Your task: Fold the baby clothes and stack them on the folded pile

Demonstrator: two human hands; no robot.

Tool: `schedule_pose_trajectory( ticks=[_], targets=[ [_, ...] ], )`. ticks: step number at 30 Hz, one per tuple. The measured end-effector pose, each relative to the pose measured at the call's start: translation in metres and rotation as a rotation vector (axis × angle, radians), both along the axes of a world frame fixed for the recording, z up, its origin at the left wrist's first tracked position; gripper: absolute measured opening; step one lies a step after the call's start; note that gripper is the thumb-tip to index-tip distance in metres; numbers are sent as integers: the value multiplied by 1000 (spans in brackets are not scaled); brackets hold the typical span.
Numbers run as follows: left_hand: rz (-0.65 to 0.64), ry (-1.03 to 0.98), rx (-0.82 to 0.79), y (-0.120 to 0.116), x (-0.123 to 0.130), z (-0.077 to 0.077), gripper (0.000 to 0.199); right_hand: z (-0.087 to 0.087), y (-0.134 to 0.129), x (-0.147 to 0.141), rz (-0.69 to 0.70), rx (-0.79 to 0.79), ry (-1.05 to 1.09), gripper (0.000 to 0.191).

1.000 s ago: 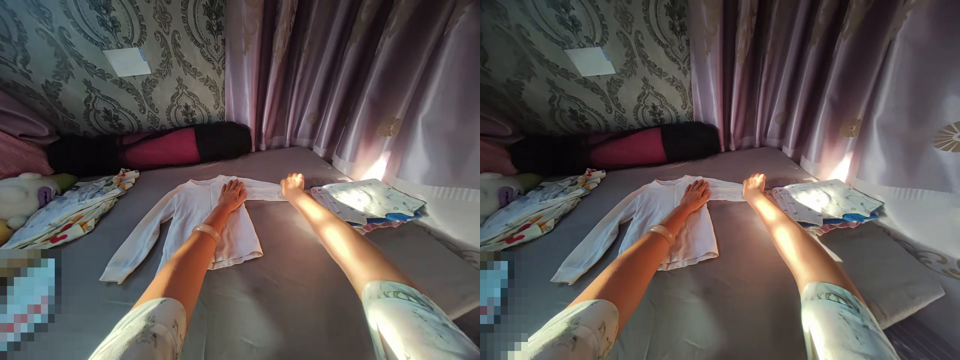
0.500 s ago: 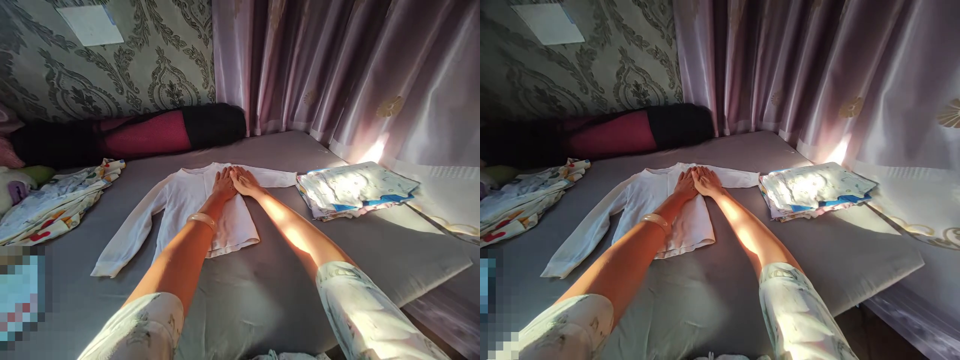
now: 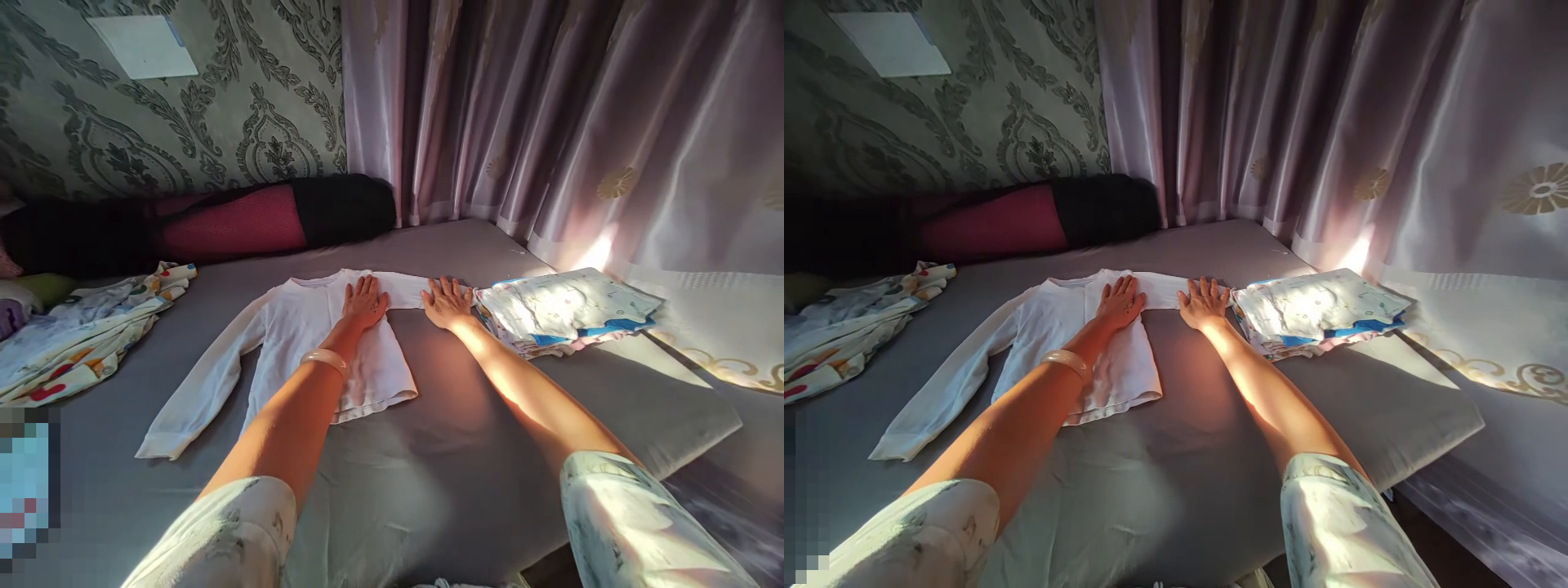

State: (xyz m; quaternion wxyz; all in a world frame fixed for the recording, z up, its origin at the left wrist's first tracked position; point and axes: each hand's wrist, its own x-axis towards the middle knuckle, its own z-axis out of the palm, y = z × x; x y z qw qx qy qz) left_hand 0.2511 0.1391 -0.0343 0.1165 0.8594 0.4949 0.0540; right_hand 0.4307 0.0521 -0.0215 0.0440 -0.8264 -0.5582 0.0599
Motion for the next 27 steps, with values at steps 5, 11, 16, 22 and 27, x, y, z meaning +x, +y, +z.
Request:
schedule_pose_trajectory(
  ticks=[5,11,16,22,27],
  targets=[
    [-12,-35,-85,3,-2,7,64,6,0,7,-10,-39,19,60],
    [-33,20,-91,-13,-33,26,50,15,26,-29,188,110,-48,56],
    [-136,84,-107,-52,-71,34,31,13,65,-88,435,92,40,61],
    [-99,23,-141,-89,-109,48,35,2,86,-116,361,33,59,70],
    [-53,-160,-143,-109,-155,68,41,-7,88,-112,369,25,28,68]
  ],
)
